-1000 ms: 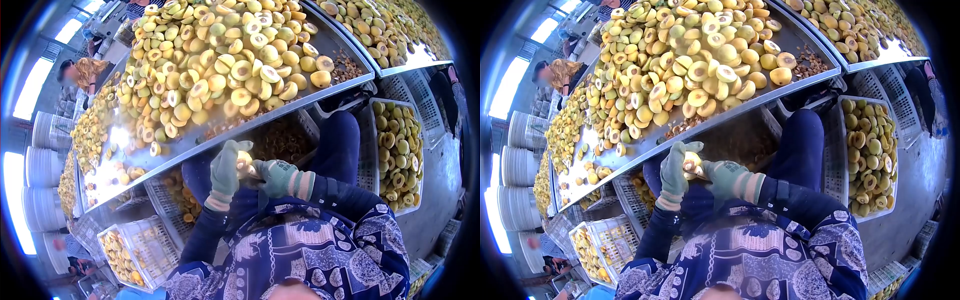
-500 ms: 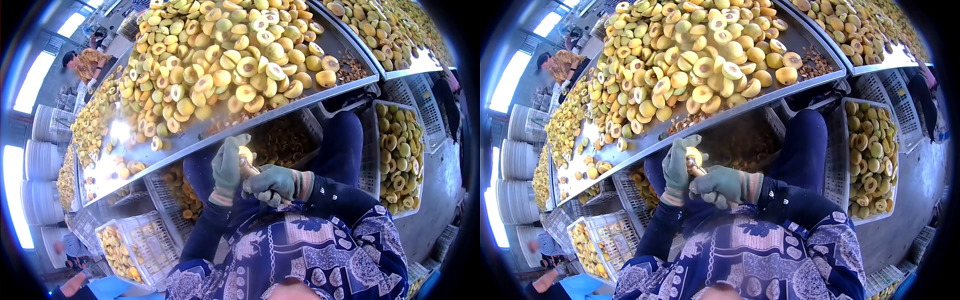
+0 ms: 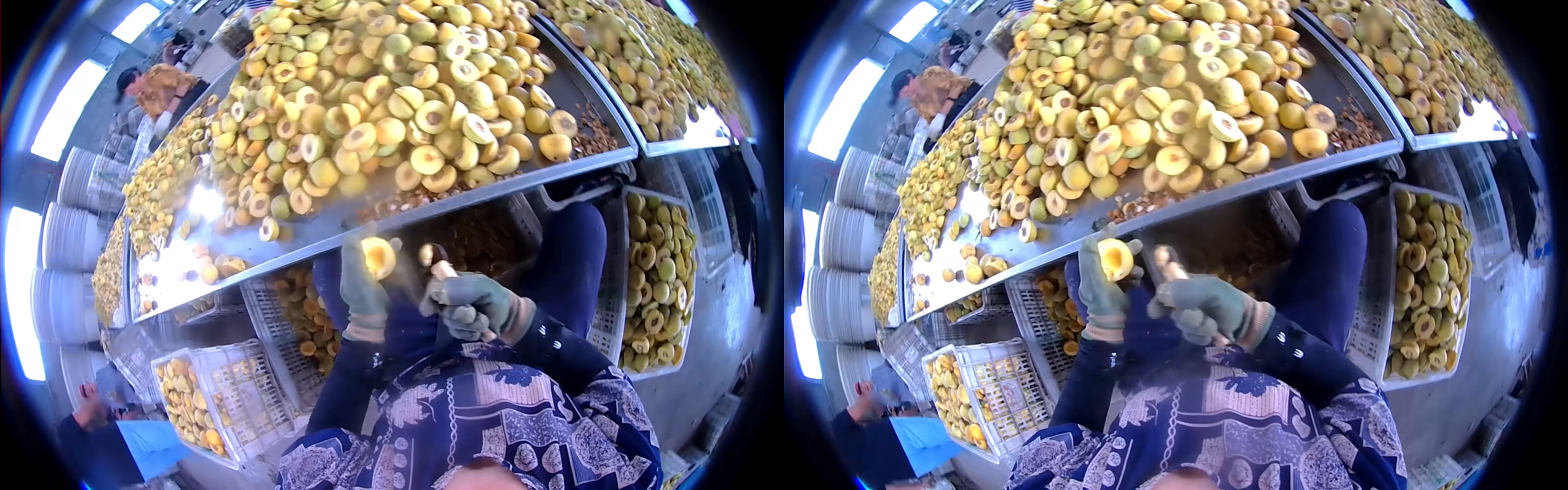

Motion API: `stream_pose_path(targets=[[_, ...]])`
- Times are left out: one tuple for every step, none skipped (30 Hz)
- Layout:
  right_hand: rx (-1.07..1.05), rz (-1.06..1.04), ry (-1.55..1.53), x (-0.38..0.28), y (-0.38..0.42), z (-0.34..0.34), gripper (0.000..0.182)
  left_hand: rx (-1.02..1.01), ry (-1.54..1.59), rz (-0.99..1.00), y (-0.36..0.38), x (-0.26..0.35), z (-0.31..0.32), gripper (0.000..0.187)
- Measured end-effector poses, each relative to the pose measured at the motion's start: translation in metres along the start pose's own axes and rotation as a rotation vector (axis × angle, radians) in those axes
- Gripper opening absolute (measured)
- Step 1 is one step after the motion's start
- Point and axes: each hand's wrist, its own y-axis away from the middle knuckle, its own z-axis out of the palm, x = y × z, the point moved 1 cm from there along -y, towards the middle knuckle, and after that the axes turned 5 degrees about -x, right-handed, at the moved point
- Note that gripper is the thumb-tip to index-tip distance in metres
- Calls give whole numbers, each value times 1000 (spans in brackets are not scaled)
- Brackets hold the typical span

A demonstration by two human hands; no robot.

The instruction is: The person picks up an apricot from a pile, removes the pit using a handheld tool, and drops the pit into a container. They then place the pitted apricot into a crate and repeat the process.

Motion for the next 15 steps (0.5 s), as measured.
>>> stream_pose_path(targets=[[131,35,160,-5,7,0,27,14,-34,-49,-2,6,-14,46],[271,118,135,-9,6,-6,24,41,-68,-88,-5,14,-34,47],[198,137,-7,-7,-2,-43,18,89,-161,-53,-8,23,-57,47],[334,124,-121,-10,-4,-41,14,135,-256,-23,-11,30,-82,46],[413,36,-46,-9,-7,-52,12,174,-347,3,-16,31,-106,46],[515,29,15,-11,-6,-60,13,214,-435,139,-24,30,-131,41],[546,47,73,-13,-8,-63,13,264,-529,272,-33,29,-156,36],[575,65,132,-15,-10,-63,14,315,-477,178,-36,41,-176,31],[623,88,114,-14,-13,-60,14,327,-573,-15,-44,46,-198,30],[664,115,105,-12,-16,-56,15,297,-935,58,-50,52,-212,26],[651,114,168,-9,-17,-58,16,63,-1451,201,-56,56,-222,31],[618,117,244,-6,-21,-64,16,-179,-1970,308,-63,64,-229,35],[599,143,267,-4,-21,-75,18,-88,-1804,68,-66,80,-221,42],[588,168,286,-3,-23,-84,19,-5,-1605,-141,-71,93,-209,48],[658,213,317,-5,-28,-80,20,-26,-1595,-135,-85,101,-211,53]])
